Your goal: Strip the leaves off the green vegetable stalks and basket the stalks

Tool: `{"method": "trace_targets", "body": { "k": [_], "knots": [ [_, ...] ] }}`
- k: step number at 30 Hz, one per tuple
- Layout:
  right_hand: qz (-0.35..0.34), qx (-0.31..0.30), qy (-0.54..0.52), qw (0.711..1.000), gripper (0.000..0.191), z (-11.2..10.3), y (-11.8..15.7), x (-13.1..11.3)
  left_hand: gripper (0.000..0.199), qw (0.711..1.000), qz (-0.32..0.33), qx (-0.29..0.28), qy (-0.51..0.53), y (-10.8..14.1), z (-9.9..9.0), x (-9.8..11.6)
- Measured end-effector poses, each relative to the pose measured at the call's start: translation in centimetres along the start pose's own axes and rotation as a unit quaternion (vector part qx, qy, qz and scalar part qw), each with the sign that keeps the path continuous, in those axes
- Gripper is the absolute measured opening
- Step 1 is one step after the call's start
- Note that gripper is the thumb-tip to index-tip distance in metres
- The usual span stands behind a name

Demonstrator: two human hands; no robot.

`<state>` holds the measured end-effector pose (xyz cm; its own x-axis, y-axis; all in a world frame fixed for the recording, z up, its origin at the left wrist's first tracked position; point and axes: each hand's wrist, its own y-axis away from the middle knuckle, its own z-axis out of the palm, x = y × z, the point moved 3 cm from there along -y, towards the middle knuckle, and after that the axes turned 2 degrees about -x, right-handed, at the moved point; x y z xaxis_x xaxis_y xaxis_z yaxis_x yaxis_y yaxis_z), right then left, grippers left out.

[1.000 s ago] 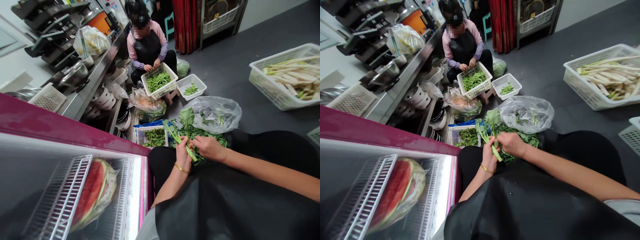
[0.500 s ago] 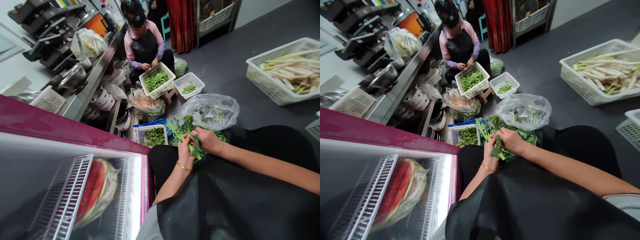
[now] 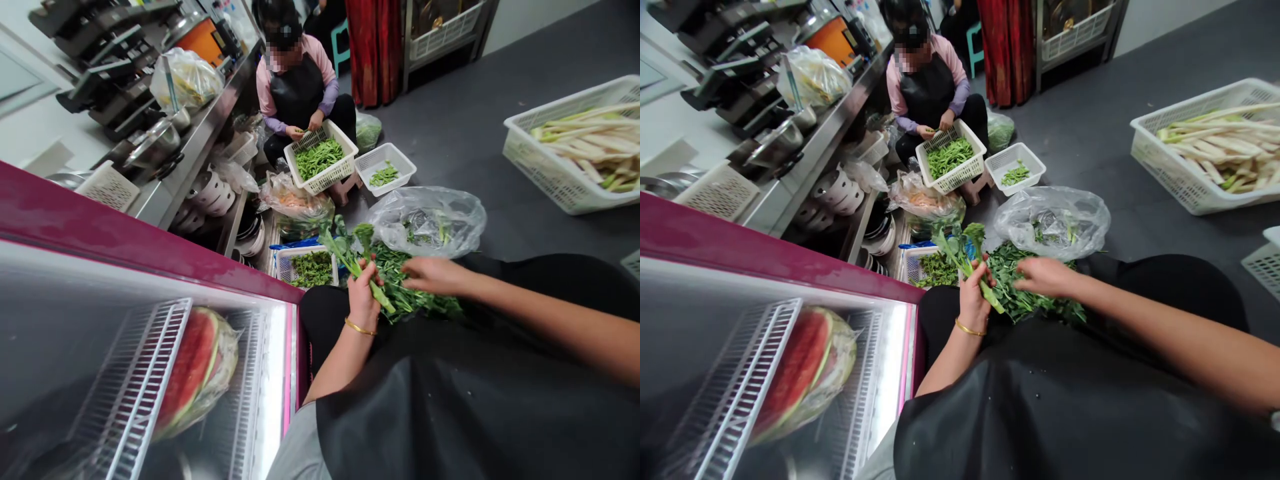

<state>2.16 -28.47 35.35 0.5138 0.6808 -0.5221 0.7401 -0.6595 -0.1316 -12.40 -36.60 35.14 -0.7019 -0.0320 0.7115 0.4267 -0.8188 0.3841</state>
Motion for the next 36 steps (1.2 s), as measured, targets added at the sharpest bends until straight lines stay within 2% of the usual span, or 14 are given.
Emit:
{"method": "trace_targets", "body": {
  "k": [4,9,11,13,15,18,21,24,25,27,29,30,33,36],
  "knots": [
    [0.097,-0.005,-0.194,0.976,0.049,-2.2,-4.6,-2.2,0.037,0.999,0.020,-0.016,-0.027,0.8,0.6,-0.7],
    [0.123,0.049,-0.395,0.909,0.048,-0.6,-4.9,-3.3,0.033,0.996,-0.067,-0.055,0.018,1.1,1.2,-1.1],
    [0.121,0.090,-0.385,0.910,0.046,0.1,-3.7,-2.8,0.026,0.990,-0.117,-0.068,0.046,0.9,1.2,-1.4],
    [0.078,0.102,-0.283,0.950,0.042,0.4,-2.1,-2.0,0.019,0.980,-0.167,-0.078,0.070,0.7,1.2,-1.4],
    [0.005,0.043,-0.140,0.989,0.038,0.6,-0.4,-0.9,0.018,0.972,-0.197,-0.087,0.091,0.7,1.2,-1.1],
    [-0.053,-0.073,-0.042,0.995,0.034,0.0,1.3,1.1,0.025,0.962,-0.219,-0.114,0.116,0.9,1.3,-0.2],
    [0.000,-0.075,-0.170,0.983,0.051,-2.1,0.7,1.3,0.027,0.952,-0.250,-0.144,0.105,1.5,1.7,-0.1],
    [0.073,-0.040,-0.381,0.921,0.048,-3.4,-1.5,-0.8,0.023,0.948,-0.275,-0.155,0.040,2.0,2.1,-0.8],
    [0.086,-0.027,-0.425,0.901,0.044,-3.6,-2.2,-1.6,0.023,0.954,-0.258,-0.152,0.014,2.1,2.1,-1.0],
    [0.109,0.006,-0.454,0.884,0.041,-3.4,-3.1,-2.8,0.023,0.974,-0.178,-0.138,-0.024,2.1,2.1,-1.1],
    [0.126,0.026,-0.446,0.886,0.042,-2.8,-3.3,-3.3,0.027,0.987,-0.091,-0.131,-0.032,2.0,2.1,-0.9],
    [0.129,0.028,-0.446,0.885,0.043,-2.4,-3.1,-3.4,0.028,0.988,-0.075,-0.133,-0.026,2.0,2.1,-0.8],
    [0.113,0.014,-0.470,0.875,0.041,-1.8,-2.0,-3.4,0.028,0.979,-0.137,-0.151,0.006,2.0,2.2,-0.9],
    [0.068,0.042,-0.377,0.923,0.037,-2.6,-0.3,-3.4,0.027,0.967,-0.203,-0.150,0.019,2.1,2.4,-0.8]
  ]
}}
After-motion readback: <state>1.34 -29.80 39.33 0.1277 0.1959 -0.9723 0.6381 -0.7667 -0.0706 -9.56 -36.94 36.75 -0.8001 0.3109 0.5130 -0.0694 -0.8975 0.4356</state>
